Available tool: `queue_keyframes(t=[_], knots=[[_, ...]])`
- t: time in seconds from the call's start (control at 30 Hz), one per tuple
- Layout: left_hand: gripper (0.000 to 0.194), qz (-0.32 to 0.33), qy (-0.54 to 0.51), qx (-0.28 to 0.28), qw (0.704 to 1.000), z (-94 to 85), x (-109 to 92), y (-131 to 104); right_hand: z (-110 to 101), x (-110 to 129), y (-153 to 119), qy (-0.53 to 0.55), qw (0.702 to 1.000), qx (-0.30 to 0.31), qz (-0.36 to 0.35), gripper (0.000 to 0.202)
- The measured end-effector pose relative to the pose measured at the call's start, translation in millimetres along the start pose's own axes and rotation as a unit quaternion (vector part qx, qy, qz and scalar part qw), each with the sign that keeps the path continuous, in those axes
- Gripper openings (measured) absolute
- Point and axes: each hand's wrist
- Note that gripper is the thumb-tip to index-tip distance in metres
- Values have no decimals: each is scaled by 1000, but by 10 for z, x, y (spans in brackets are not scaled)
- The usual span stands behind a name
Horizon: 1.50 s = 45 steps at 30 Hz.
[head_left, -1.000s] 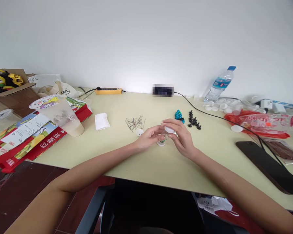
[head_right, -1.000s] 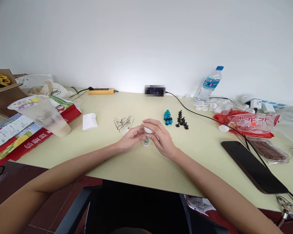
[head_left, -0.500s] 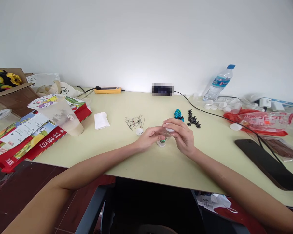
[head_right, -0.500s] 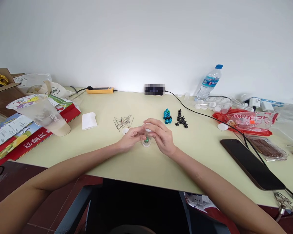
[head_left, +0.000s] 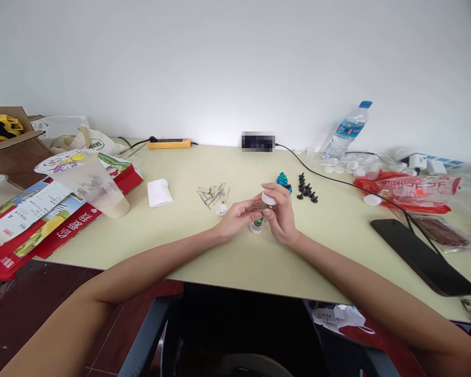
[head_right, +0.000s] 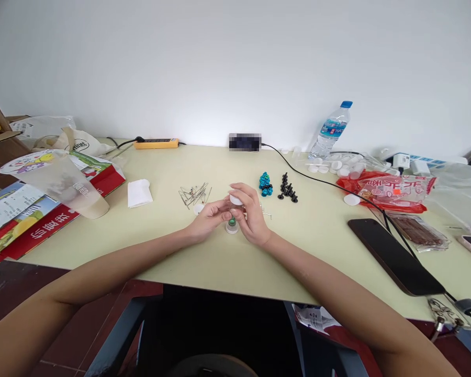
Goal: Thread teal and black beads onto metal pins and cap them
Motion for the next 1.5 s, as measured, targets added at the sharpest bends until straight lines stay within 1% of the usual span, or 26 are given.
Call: queue_keyframes(t=[0.1, 0.23, 0.3, 0.43, 0.57, 0.67, 0.77, 0.83, 0.97, 1.13, 1.23, 1.33, 1.4, 1.5], knots=[[36, -8, -31, -13, 999, 13, -27, -11, 44, 17, -1, -37, 999, 1, -6, 39], [44, -17, -33, 2, 999, 31, -72, -6, 77, 15, 12, -54, 998, -23, -1, 45], [44, -30, -22, 3, 999, 38, -72, 12, 86, 7, 26, -49, 998, -33, 10, 43], [47, -55, 1, -13, 998, 57, -38, 47, 100, -9, 40, -56, 998, -28, 18, 37], [46, -47, -10, -24, 999, 82, -54, 58, 84, -19, 46, -47, 999, -25, 0, 34], [40, -42, -22, -23, 999, 93, -113, 67, 33, -3, 57, -19, 1000, -7, -15, 32], [33, -20, 1, -16, 1000, 93, -144, 79, -25, 28, 64, -1, 1000, 5, -6, 33], [33, -11, 31, -19, 999, 91, -132, 79, -55, 42, 65, -1, 1000, 0, -2, 31], [32, -28, 109, -22, 993, 99, -91, 49, -90, 57, 60, -7, 1000, -16, -4, 27], [34, -49, 186, 2, 981, 121, -95, 5, -99, 58, 40, -24, 999, -20, 8, 26], [34, -41, 189, 8, 981, 115, -92, 10, -95, 37, 39, -22, 1000, -18, 3, 27], [36, -17, 165, 10, 986, 101, -62, 18, -81, 26, 48, -14, 1000, -7, -14, 29], [37, -3, 149, 13, 989, 98, -41, 13, -65, 43, 49, -14, 1000, 7, -21, 33], [41, -8, 152, 18, 988, 93, -67, 4, -45, 99, 34, -7, 999, 32, -13, 42]])
Point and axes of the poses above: each hand's wrist, its own y-axis towards the middle knuckle, its own z-axis out of the palm, x = y × z, and after that the axes turned 15 degrees about x, right-handed
